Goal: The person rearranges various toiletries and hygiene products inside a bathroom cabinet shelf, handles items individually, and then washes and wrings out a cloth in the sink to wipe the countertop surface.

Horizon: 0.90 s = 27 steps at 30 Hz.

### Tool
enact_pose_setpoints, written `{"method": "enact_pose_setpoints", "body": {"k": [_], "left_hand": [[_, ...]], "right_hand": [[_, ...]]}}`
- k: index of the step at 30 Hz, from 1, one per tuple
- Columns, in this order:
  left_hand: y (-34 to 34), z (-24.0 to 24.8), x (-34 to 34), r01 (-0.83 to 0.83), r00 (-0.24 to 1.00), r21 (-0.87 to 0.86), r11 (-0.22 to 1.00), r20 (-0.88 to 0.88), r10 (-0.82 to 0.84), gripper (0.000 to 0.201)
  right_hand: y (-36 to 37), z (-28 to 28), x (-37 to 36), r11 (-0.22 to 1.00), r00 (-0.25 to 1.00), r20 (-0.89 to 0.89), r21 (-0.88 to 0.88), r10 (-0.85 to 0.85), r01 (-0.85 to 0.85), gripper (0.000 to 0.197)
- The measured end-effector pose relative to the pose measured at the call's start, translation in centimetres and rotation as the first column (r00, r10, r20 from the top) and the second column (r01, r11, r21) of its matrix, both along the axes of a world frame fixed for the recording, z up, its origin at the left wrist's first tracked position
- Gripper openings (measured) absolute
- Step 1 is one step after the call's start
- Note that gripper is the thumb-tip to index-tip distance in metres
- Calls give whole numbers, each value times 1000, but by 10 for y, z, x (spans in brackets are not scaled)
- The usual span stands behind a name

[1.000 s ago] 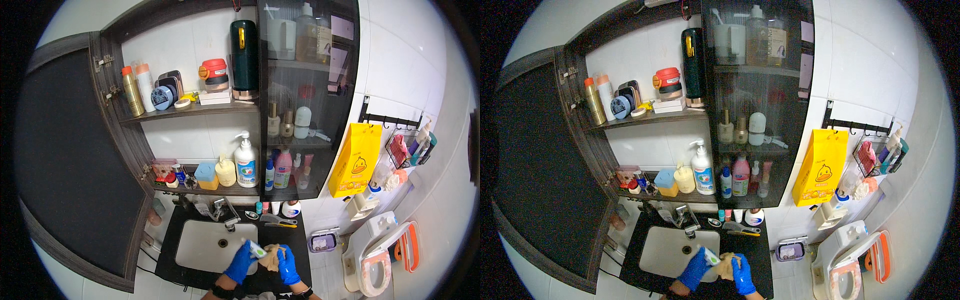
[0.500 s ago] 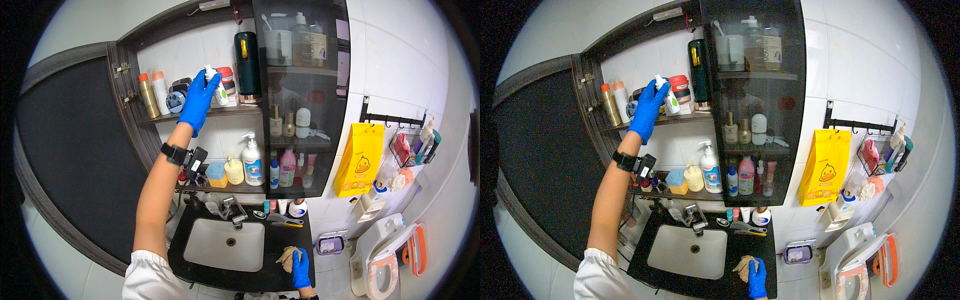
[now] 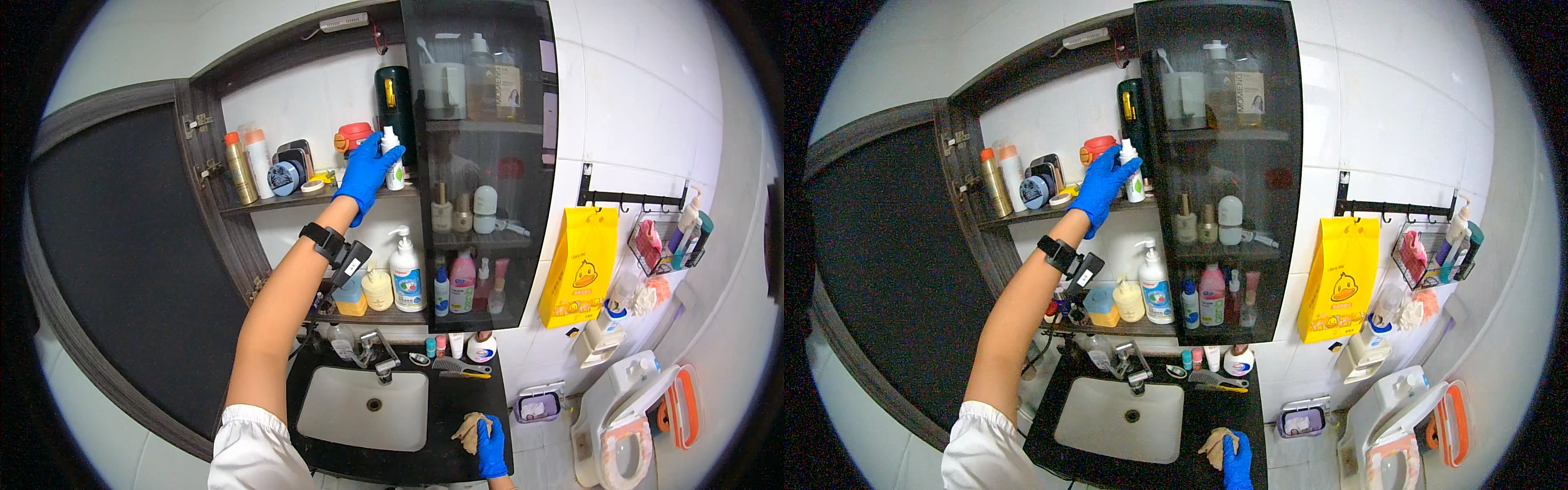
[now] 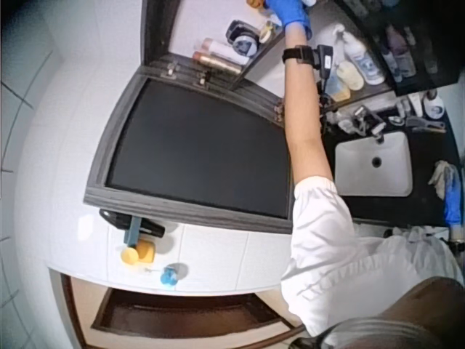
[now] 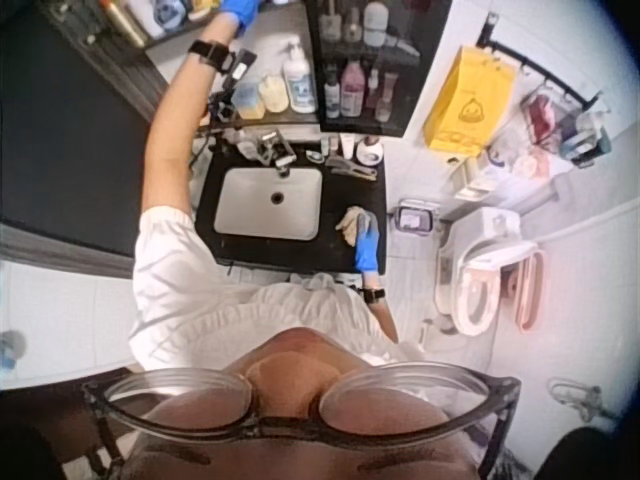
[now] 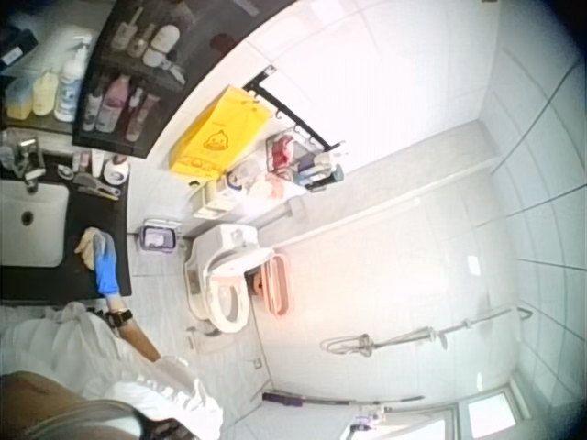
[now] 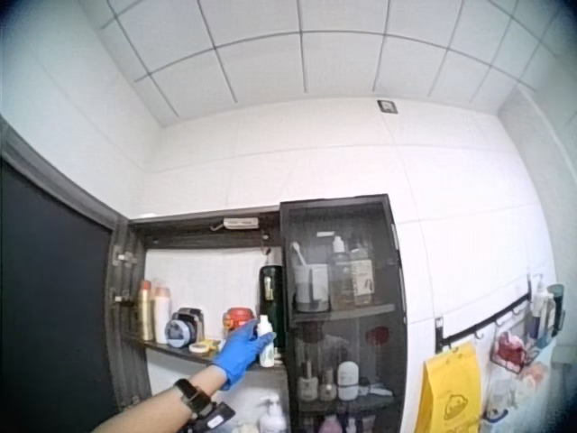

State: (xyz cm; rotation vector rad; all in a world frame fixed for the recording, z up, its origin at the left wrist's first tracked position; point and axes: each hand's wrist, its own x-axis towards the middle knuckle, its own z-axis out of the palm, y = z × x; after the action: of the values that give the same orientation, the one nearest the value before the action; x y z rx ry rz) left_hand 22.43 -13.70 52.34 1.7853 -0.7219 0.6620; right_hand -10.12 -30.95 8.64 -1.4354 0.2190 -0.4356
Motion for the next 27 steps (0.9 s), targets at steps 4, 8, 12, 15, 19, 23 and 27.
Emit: {"method": "enact_pose_setpoints", "body": {"k": [4,8,12,15,19,23,27], "left_hand": [[-10,-12,7,104,994,-31,994,-31,-105,56],[-16,-19,21,114,992,-46,992,58,-112,57],[-23,-24,19,109,992,-116,987,83,-100,58],[-15,-32,34,-88,969,-52,995,226,97,59],[-20,-36,22,-157,966,-50,986,198,164,60],[-30,-31,25,6,971,-110,994,237,21,62],[-22,-38,29,-11,971,-98,995,236,34,63]], "right_hand": [[-3,-3,0,999,1000,-12,-42,-21,21,21],[-13,-51,11,993,996,-32,-83,-85,82,20],[-13,-44,8,992,995,-45,-90,-90,85,22],[-7,-11,-2,995,998,-52,-86,-47,43,22],[-8,-1,-6,999,998,-54,-20,-34,33,23],[-24,-52,4,996,997,-32,-63,-67,65,23],[-24,-60,5,997,997,-67,-75,-40,35,23]]}}
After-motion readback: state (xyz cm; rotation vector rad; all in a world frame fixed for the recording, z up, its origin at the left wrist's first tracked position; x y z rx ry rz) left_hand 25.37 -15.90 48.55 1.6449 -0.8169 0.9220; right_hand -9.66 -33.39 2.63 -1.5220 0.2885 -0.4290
